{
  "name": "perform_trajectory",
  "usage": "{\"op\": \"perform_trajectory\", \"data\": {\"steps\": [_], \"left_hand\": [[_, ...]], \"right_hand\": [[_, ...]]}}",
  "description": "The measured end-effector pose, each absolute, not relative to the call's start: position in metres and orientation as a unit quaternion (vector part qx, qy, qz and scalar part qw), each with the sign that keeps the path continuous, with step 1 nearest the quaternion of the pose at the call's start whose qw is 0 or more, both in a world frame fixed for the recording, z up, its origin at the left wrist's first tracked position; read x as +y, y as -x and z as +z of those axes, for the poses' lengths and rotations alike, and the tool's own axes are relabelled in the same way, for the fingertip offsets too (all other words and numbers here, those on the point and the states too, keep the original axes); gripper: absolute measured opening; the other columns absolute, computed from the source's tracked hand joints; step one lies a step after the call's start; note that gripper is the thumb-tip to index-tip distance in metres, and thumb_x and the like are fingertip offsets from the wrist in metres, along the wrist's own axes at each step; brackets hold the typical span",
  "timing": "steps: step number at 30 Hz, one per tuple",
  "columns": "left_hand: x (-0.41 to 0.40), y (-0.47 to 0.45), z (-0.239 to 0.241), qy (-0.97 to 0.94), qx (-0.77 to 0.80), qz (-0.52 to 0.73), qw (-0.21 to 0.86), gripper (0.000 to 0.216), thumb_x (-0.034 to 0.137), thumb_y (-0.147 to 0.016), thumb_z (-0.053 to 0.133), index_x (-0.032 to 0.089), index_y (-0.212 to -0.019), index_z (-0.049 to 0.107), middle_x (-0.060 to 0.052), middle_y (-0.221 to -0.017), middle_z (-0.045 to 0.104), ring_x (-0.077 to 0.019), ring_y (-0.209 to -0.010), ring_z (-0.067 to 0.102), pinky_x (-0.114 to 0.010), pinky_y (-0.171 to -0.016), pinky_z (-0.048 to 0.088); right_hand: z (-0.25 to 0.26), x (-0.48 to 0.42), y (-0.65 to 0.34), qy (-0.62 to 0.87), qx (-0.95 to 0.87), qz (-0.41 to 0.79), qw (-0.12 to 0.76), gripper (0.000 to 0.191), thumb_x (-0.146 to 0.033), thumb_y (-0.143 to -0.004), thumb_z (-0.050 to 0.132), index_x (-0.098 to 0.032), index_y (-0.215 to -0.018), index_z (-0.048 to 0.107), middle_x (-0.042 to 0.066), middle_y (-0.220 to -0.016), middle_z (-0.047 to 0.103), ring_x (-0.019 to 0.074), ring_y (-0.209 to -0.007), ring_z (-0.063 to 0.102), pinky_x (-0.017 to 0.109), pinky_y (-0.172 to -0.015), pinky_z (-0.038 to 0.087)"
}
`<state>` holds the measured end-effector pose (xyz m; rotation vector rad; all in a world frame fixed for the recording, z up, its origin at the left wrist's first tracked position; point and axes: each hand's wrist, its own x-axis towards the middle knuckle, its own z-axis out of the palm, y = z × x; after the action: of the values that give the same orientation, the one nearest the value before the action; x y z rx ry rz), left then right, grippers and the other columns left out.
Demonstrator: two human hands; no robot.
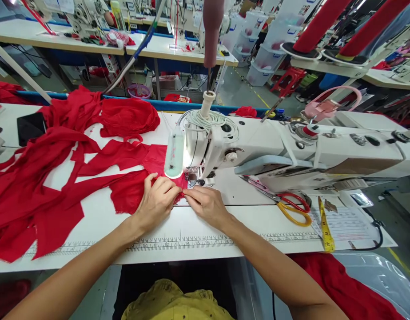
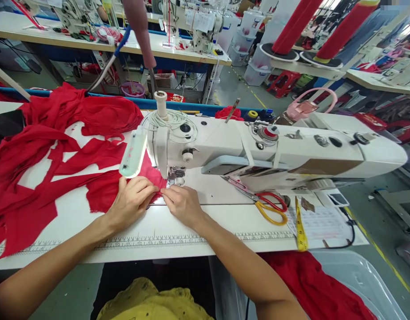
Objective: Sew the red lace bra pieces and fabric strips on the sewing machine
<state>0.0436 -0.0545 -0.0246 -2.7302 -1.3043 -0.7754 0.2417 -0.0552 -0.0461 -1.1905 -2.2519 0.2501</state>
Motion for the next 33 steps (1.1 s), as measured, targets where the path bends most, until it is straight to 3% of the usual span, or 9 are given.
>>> {"op": "perform_trajectory", "data": {"steps": [3,10,22,29,33], "left_hand": [[-0.051,-0.041,-0.025,0.874,-0.427,-0.228,-0.037,0.024,0.01,-0.096,0.041,0.018,-0.091,0.063,-0.005,-0.087,0.066,-0.0221,-0.091,0.055,-0.05,-0.101,0.029],[-0.035,-0.041,-0.026,0.841,-0.475,-0.183,-0.185,0.025,0.022,-0.099,0.038,0.022,-0.095,0.063,-0.003,-0.093,0.065,-0.0229,-0.097,0.051,-0.045,-0.096,0.028],[-0.024,-0.047,-0.014,0.822,-0.502,-0.128,-0.239,0.029,0.036,-0.098,0.04,0.021,-0.087,0.062,-0.003,-0.089,0.064,-0.0233,-0.094,0.05,-0.047,-0.096,0.027],[-0.014,-0.049,-0.004,0.81,-0.507,-0.093,-0.279,0.03,0.035,-0.097,0.037,0.02,-0.083,0.06,-0.003,-0.092,0.067,-0.0248,-0.098,0.054,-0.046,-0.094,0.033],[-0.012,-0.049,-0.002,0.803,-0.511,-0.089,-0.294,0.029,0.035,-0.097,0.038,0.021,-0.085,0.061,-0.004,-0.094,0.069,-0.0254,-0.101,0.057,-0.044,-0.095,0.035]], "right_hand": [[-0.042,-0.056,-0.24,0.48,-0.821,0.146,0.272,0.023,-0.019,-0.098,0.049,-0.021,-0.091,0.071,0.001,-0.078,0.07,0.0135,-0.07,0.061,0.025,-0.068,0.04],[-0.027,-0.043,-0.243,0.515,-0.799,0.221,0.217,0.017,-0.019,-0.092,0.052,-0.025,-0.081,0.063,-0.008,-0.057,0.057,0.0103,-0.052,0.049,0.023,-0.056,0.031],[-0.025,-0.04,-0.239,0.55,-0.777,0.234,0.196,0.015,-0.019,-0.093,0.051,-0.025,-0.085,0.062,-0.007,-0.063,0.062,0.0121,-0.055,0.052,0.024,-0.057,0.031],[-0.025,-0.069,-0.251,0.446,-0.865,0.063,0.223,0.024,-0.017,-0.1,0.044,-0.02,-0.103,0.067,0.004,-0.088,0.066,0.0167,-0.079,0.058,0.028,-0.067,0.039],[-0.028,-0.071,-0.253,0.406,-0.891,0.019,0.201,0.026,-0.012,-0.099,0.044,-0.018,-0.108,0.067,0.006,-0.086,0.063,0.0188,-0.079,0.054,0.031,-0.069,0.041]]}}
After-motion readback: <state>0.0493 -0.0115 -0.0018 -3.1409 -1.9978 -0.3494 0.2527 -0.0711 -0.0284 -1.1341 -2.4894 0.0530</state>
